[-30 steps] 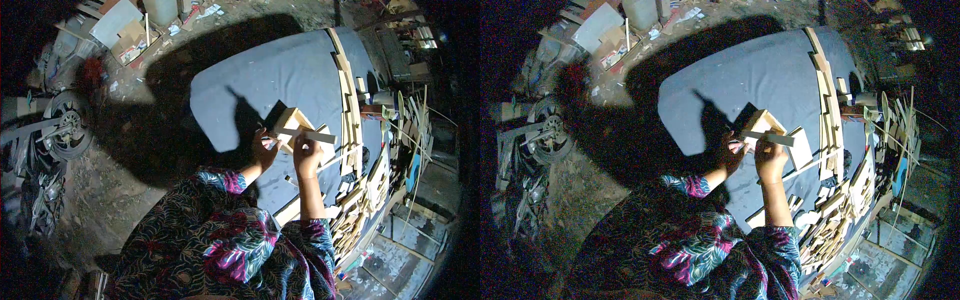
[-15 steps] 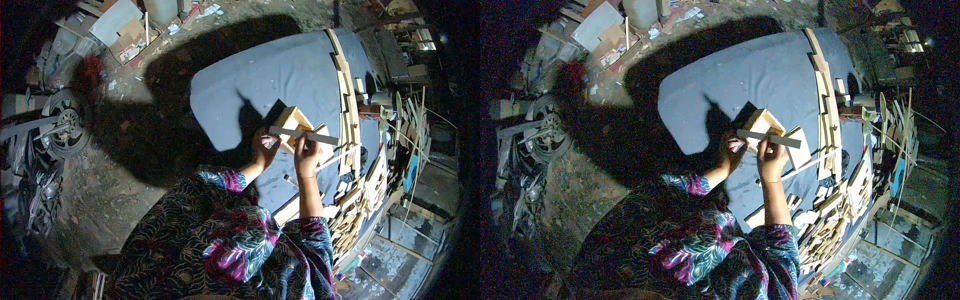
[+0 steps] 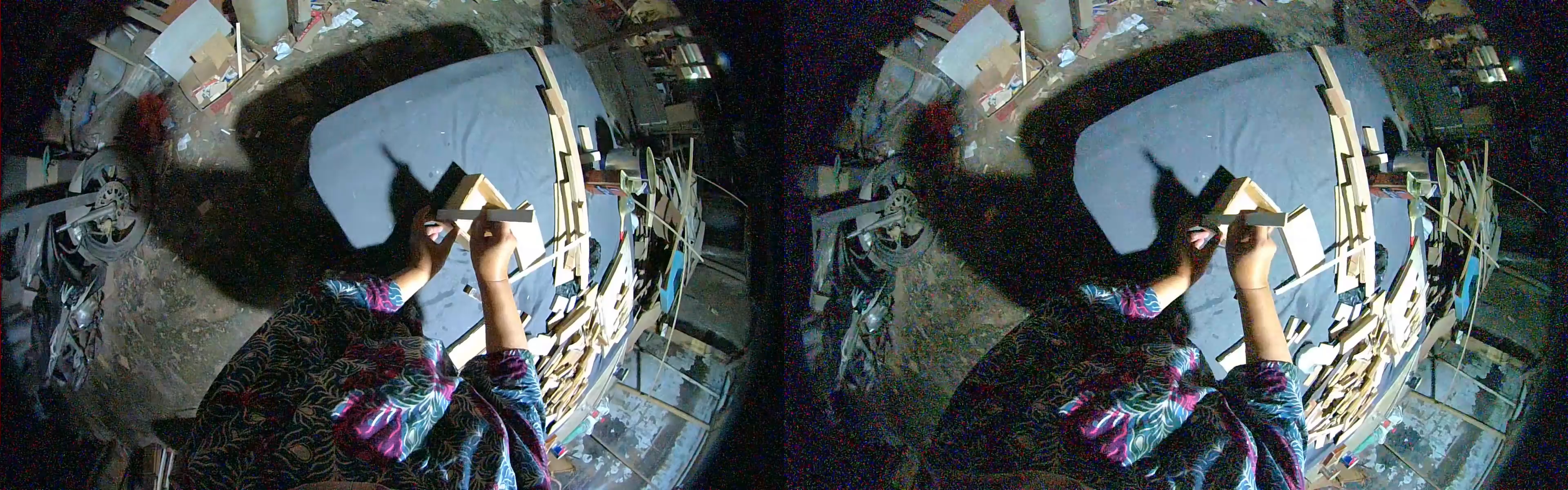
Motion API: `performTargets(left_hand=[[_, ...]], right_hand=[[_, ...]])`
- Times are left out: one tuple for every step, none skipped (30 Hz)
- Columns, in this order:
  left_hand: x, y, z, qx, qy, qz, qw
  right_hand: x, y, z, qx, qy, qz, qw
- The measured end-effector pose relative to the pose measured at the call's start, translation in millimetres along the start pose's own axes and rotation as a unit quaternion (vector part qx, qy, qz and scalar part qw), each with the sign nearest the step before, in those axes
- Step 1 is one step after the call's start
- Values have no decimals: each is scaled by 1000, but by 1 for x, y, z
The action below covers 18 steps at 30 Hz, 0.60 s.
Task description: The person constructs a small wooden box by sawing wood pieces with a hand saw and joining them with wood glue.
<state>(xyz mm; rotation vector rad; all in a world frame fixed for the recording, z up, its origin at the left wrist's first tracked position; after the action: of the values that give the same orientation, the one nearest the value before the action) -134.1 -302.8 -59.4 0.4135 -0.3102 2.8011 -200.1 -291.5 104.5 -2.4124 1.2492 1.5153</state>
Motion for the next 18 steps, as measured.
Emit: performTargets(left_hand=[[1, 5, -12, -91, -53, -3, 994], [1, 7, -23, -181, -106, -4, 978], [1, 4, -29, -181, -106, -2, 978], [0, 2, -10, -87, -23, 0, 996], [-1, 1, 10, 7, 60, 0, 998], [1, 3, -10, 8, 58, -2, 998], [2, 8, -35, -73, -22, -21, 997], [5, 9, -59, -153, -101, -40, 982], [7, 7, -60, -152, -102, -39, 982], [5, 4, -38, -93, -69, -17, 993], [3, 2, -23, -33, -34, 5, 999], [2, 2, -11, -33, -34, 7, 999], [1, 0, -13, -13, -25, 12, 1000], [2, -1, -14, 6, -17, 15, 1000], [3, -2, -16, 5, -17, 14, 1000], [4, -2, -18, 17, -9, 13, 1000], [4, -1, -19, 29, -1, 14, 999], [6, -1, -20, 30, 0, 15, 999]], right_hand=[[-3, 1, -4, 0, 1, 0, 1000], [-8, 4, -9, 2, 2, 7, 1000], [-12, 5, -14, 4, 4, 14, 1000], [-13, 7, -16, 3, 21, 8, 1000], [-12, 6, -15, 3, 19, 9, 1000], [-9, 5, -12, -10, 19, -3, 1000], [-5, 3, -8, -24, 20, -16, 999], [0, 1, 1, 11, 20, -34, 999], [0, 3, -1, 10, 21, -35, 999], [-2, 4, -2, 16, 16, -14, 1000], [-2, 5, -3, 22, 12, 7, 1000], [-2, 4, 0, 5, 58, 18, 998], [-2, 5, -4, 5, 59, 18, 998], [-5, 6, -12, -19, 23, 8, 1000], [-7, 6, -17, -43, -14, -2, 999], [-9, 6, -14, -41, -12, 14, 999], [-11, 7, -10, -74, 3, 53, 996], [-14, 7, -3, -13, 29, 49, 998]])
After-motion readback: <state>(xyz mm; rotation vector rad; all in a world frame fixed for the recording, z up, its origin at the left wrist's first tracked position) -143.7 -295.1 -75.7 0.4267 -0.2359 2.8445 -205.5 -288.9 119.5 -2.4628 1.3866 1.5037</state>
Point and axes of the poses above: each hand's wrist, its own y-axis towards the middle knuckle, its own x-axis out of the palm, z = x × y, the point moved 3 cm from there along y, towards the middle knuckle, and after that the axes turned 5 degrees about z, right-handed, at the moved point
